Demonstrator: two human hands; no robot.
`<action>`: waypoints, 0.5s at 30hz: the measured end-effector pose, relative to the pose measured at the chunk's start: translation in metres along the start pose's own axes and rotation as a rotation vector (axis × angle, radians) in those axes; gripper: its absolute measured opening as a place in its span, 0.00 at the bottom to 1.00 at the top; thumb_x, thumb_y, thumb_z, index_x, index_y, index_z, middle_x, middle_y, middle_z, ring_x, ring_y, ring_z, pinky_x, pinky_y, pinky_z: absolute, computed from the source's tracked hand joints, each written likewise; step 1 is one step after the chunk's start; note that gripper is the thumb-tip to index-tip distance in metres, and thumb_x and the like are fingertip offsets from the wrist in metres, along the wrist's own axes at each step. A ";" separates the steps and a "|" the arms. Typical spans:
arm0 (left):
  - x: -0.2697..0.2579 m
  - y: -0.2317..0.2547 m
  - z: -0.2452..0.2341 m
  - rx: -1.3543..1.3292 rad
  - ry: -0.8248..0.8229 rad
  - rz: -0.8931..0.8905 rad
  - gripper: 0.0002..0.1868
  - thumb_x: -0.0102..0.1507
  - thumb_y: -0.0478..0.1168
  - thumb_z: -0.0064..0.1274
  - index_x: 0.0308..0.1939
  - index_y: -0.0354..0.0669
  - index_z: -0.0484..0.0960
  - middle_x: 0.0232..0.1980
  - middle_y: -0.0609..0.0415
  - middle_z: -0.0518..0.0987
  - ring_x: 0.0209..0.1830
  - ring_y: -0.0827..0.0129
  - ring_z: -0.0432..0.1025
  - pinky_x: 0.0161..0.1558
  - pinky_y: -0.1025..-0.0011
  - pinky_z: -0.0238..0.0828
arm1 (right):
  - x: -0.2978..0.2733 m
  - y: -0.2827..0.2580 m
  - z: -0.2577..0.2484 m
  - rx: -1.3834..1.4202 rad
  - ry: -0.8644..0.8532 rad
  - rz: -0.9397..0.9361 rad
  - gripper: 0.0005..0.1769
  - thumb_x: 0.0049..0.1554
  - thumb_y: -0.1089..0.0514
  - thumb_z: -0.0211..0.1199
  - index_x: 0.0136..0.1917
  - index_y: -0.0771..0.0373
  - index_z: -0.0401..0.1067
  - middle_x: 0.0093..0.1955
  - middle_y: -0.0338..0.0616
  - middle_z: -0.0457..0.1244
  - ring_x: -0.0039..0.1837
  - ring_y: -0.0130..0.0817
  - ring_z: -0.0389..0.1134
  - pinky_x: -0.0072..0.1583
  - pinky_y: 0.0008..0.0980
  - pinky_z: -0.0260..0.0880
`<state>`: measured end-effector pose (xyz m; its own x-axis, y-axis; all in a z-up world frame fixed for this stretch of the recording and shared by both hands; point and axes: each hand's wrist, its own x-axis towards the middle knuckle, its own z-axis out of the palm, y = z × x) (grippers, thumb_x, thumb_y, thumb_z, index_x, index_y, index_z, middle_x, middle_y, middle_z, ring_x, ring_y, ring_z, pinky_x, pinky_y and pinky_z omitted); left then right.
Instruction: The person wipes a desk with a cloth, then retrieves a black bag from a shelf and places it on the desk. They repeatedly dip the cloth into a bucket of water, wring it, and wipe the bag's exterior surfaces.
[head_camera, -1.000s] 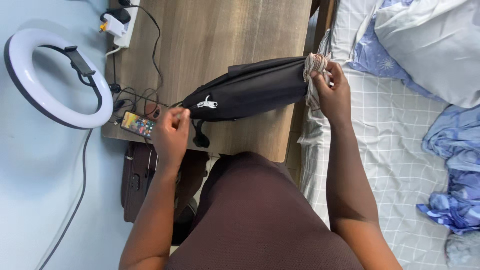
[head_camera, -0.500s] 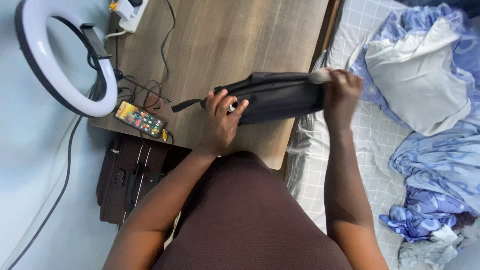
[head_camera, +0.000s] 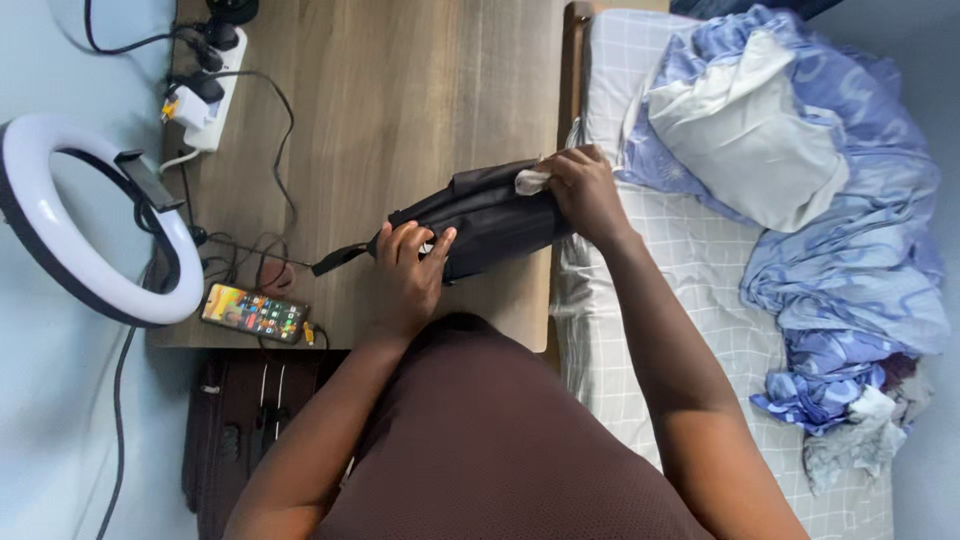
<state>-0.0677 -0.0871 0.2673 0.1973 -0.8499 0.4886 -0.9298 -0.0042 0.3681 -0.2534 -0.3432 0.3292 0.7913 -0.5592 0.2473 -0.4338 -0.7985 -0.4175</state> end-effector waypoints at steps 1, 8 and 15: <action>0.001 0.000 0.001 0.002 -0.002 -0.007 0.19 0.71 0.35 0.51 0.67 0.49 0.80 0.58 0.50 0.69 0.69 0.56 0.62 0.77 0.44 0.50 | 0.001 0.003 0.004 -0.060 -0.034 0.002 0.11 0.53 0.66 0.65 0.50 0.61 0.80 0.53 0.48 0.71 0.60 0.47 0.69 0.65 0.47 0.66; 0.005 -0.001 0.003 0.037 0.021 0.014 0.19 0.70 0.37 0.52 0.66 0.49 0.80 0.59 0.48 0.68 0.67 0.53 0.62 0.74 0.41 0.53 | 0.016 -0.065 0.084 0.068 -0.185 0.076 0.13 0.58 0.59 0.64 0.56 0.58 0.79 0.60 0.47 0.69 0.66 0.44 0.63 0.67 0.49 0.63; 0.007 -0.001 0.003 0.042 0.014 -0.070 0.16 0.71 0.38 0.56 0.63 0.46 0.80 0.61 0.47 0.68 0.69 0.52 0.62 0.76 0.44 0.53 | -0.019 -0.110 0.089 0.101 0.121 -0.020 0.15 0.61 0.59 0.61 0.62 0.59 0.76 0.64 0.45 0.66 0.69 0.42 0.62 0.68 0.46 0.64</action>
<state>-0.0669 -0.0946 0.2677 0.2663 -0.8393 0.4740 -0.9257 -0.0856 0.3684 -0.1826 -0.2251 0.2923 0.7389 -0.5709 0.3579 -0.3679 -0.7869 -0.4955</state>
